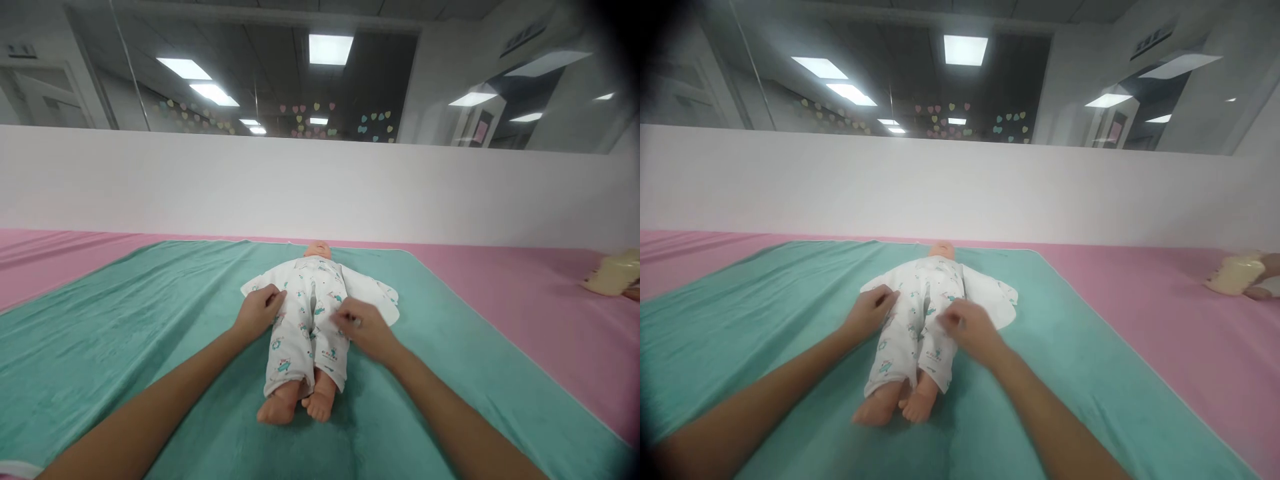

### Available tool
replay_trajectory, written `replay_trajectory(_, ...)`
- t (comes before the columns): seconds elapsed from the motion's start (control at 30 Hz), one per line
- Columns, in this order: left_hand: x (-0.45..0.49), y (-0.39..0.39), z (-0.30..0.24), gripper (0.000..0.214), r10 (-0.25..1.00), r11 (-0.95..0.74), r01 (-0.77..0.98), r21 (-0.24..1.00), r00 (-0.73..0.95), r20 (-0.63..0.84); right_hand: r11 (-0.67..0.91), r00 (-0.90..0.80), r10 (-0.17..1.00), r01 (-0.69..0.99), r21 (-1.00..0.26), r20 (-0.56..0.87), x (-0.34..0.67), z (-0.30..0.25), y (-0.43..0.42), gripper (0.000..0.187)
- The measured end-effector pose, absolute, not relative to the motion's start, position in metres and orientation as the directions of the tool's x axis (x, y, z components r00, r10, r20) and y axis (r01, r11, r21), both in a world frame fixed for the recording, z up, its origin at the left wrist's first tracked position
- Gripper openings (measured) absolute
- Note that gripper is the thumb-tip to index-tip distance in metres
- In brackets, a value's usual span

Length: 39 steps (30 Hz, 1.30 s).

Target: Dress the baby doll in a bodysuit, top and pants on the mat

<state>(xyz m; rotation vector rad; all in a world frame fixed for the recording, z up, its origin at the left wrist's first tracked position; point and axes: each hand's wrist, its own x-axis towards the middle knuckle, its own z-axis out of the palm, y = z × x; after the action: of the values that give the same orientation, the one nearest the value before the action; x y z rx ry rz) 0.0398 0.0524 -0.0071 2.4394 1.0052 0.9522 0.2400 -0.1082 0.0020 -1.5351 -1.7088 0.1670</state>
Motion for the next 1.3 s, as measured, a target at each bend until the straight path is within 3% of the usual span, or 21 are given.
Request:
replay_trajectory(0.07,0.037,0.032,-0.002,0.037,0.69,-0.719,0.449,0.53,0.551,0.469,0.383,-0.143,0.876,0.785,-0.486,0.46,0.207,0.002,-0.115,0.026)
replay_trajectory(0.17,0.02,0.001,0.001,0.04,0.664,-0.738,0.41,0.536,0.583,0.468,0.496,-0.31,0.824,0.799,-0.34,0.474,0.18,-0.005,-0.122,0.025)
replay_trajectory(0.3,-0.01,-0.04,-0.005,0.026,0.612,-0.739,0.358,0.57,0.71,0.348,0.458,-0.309,0.814,0.862,-0.216,0.491,0.173,-0.015,-0.125,0.014)
replay_trajectory(0.37,-0.019,-0.054,-0.011,0.012,0.616,-0.712,0.365,0.6,0.734,0.285,0.417,-0.277,0.826,0.886,-0.203,0.49,0.171,-0.017,-0.126,0.01)
replay_trajectory(0.47,-0.022,-0.067,-0.019,0.011,0.681,-0.656,0.429,0.62,0.692,0.241,0.397,-0.251,0.831,0.893,-0.211,0.497,0.167,-0.017,-0.126,0.006)
replay_trajectory(0.57,-0.019,-0.073,-0.023,0.012,0.713,-0.657,0.477,0.584,0.646,0.273,0.401,-0.201,0.844,0.852,-0.337,0.498,0.164,-0.016,-0.126,0.007)
replay_trajectory(0.7,-0.014,-0.079,-0.023,0.012,0.665,-0.743,0.507,0.438,0.633,0.396,0.351,-0.079,0.922,0.587,-0.729,0.38,0.169,-0.009,-0.13,0.002)
replay_trajectory(0.77,-0.011,-0.082,-0.023,0.013,0.63,-0.776,0.531,0.341,0.628,0.457,0.302,-0.131,0.953,0.389,-0.87,0.272,0.172,-0.005,-0.134,0.002)
replay_trajectory(0.87,-0.003,-0.086,-0.022,0.024,0.61,-0.772,0.606,0.19,0.625,0.487,0.275,-0.297,0.933,0.222,-0.936,0.204,0.171,-0.002,-0.139,0.003)
replay_trajectory(0.97,0.002,-0.089,-0.019,0.028,0.636,-0.743,0.66,0.113,0.643,0.427,0.391,-0.33,0.895,0.262,-0.882,0.298,0.166,-0.002,-0.141,0.004)
replay_trajectory(1.07,0.0,-0.093,-0.017,0.034,0.642,-0.746,0.656,0.115,0.663,0.386,0.485,-0.362,0.859,0.349,-0.802,0.362,0.164,-0.005,-0.14,0.005)
replay_trajectory(1.23,-0.025,-0.099,-0.02,0.045,0.619,-0.767,0.629,0.129,0.671,0.408,0.662,-0.428,0.747,0.544,-0.516,0.508,0.165,-0.012,-0.137,0.011)
replay_trajectory(1.3,-0.036,-0.099,-0.02,0.047,0.632,-0.757,0.635,0.154,0.651,0.42,0.669,-0.442,0.739,0.569,-0.479,0.508,0.166,-0.013,-0.138,0.013)
